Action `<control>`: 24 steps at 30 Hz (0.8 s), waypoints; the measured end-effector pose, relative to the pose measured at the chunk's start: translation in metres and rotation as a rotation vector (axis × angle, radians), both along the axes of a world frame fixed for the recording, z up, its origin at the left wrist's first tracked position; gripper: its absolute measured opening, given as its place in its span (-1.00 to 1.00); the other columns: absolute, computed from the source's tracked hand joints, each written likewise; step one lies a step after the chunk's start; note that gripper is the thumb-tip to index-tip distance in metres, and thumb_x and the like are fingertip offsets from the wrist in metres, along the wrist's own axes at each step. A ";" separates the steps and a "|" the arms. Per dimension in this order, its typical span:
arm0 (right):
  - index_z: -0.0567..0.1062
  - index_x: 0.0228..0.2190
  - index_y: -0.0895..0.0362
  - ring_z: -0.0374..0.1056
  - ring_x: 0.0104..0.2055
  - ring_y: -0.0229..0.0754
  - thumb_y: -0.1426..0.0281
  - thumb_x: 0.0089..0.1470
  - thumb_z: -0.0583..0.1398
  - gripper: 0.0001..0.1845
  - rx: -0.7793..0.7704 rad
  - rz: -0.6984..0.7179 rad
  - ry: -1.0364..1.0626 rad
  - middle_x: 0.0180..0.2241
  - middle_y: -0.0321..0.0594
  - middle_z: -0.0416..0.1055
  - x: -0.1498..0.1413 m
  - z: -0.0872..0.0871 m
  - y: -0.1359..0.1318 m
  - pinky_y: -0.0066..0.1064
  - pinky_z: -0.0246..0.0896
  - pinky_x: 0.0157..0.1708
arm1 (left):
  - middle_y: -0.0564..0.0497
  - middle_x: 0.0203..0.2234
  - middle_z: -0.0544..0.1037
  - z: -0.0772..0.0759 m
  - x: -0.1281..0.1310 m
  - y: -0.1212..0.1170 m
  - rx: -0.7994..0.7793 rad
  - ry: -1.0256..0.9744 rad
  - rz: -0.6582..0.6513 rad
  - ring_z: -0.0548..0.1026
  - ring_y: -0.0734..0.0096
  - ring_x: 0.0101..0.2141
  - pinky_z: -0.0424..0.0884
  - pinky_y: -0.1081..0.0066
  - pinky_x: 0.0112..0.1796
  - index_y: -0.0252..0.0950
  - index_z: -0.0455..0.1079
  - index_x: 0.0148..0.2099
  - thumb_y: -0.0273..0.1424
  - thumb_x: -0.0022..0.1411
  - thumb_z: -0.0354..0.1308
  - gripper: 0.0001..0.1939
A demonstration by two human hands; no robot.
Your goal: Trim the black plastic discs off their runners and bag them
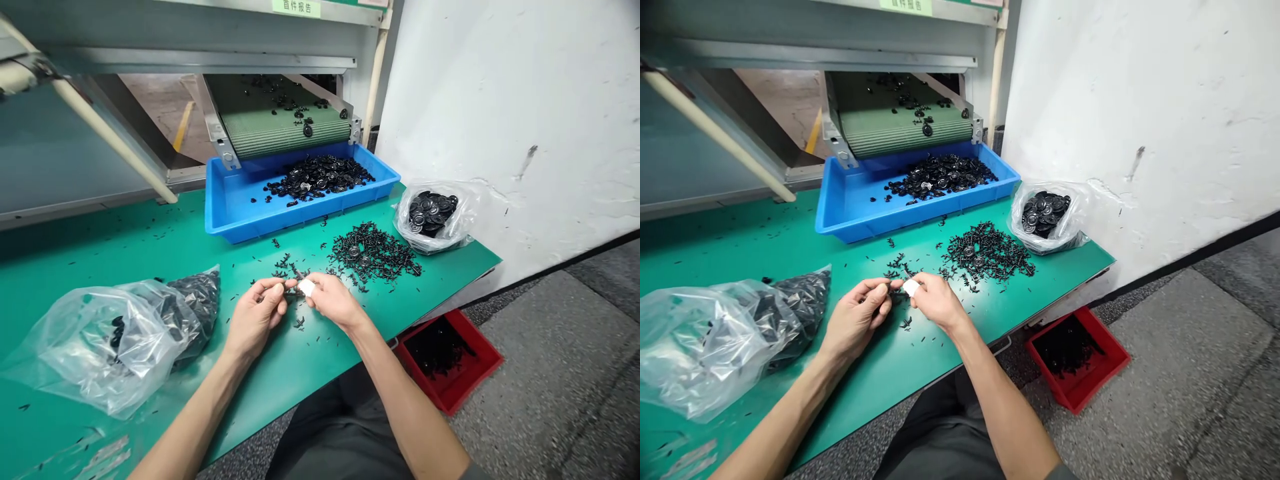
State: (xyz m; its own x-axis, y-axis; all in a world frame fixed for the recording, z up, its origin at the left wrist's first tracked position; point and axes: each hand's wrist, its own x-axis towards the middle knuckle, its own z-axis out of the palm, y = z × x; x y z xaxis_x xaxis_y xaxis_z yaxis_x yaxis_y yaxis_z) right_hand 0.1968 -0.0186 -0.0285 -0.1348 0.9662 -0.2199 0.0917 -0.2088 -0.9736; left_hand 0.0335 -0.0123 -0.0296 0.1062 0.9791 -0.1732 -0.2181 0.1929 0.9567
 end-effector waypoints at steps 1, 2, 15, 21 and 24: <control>0.48 -0.34 0.14 0.08 -0.60 -0.39 0.43 0.07 0.11 -0.86 0.039 -0.017 -0.056 -0.59 -0.42 0.30 0.001 0.000 0.000 -0.55 -0.11 -0.60 | -0.01 -0.44 0.60 0.001 0.000 0.000 -0.003 -0.023 0.009 0.19 0.69 -0.69 0.02 0.66 -0.73 -0.30 0.43 -0.23 -0.21 0.00 0.43 -0.63; 0.50 -0.32 0.13 0.10 -0.57 -0.37 0.41 0.08 0.13 -0.86 0.069 -0.032 -0.098 -0.57 -0.42 0.32 0.003 0.000 -0.001 -0.54 -0.07 -0.57 | -0.03 -0.38 0.61 0.001 0.000 0.000 -0.003 -0.042 0.015 0.19 0.70 -0.69 0.01 0.66 -0.73 -0.30 0.43 -0.24 -0.22 -0.01 0.43 -0.64; 0.53 -0.19 0.10 0.24 -0.45 -0.25 0.52 0.04 0.13 -0.71 0.193 -0.042 -0.480 -0.50 -0.35 0.42 0.019 -0.003 -0.011 -0.47 0.05 -0.38 | -0.10 -0.14 0.60 -0.001 -0.023 0.026 0.832 1.003 -0.213 0.55 0.26 -0.23 0.43 0.31 -0.18 -0.20 0.50 -0.09 -0.32 0.34 -0.02 -0.73; 0.54 -0.18 0.12 0.28 -0.40 -0.22 0.55 0.03 0.12 -0.69 0.201 -0.032 -0.519 -0.46 -0.30 0.45 0.021 -0.002 -0.015 -0.46 0.05 -0.36 | 0.14 -0.66 0.40 0.021 -0.012 0.023 0.193 0.461 -0.088 0.25 0.56 -0.67 0.16 0.57 -0.65 -0.26 0.51 -0.24 -0.30 0.21 0.24 -0.85; 0.53 -0.18 0.15 0.29 -0.37 -0.20 0.55 0.04 0.11 -0.69 0.216 -0.020 -0.559 -0.46 -0.27 0.46 0.020 -0.002 -0.018 -0.45 0.05 -0.33 | 0.13 -0.56 0.42 0.025 -0.010 0.018 -0.033 0.018 0.013 0.19 0.69 -0.69 -0.01 0.68 -0.73 -0.33 0.45 -0.29 -0.32 0.06 0.39 -0.76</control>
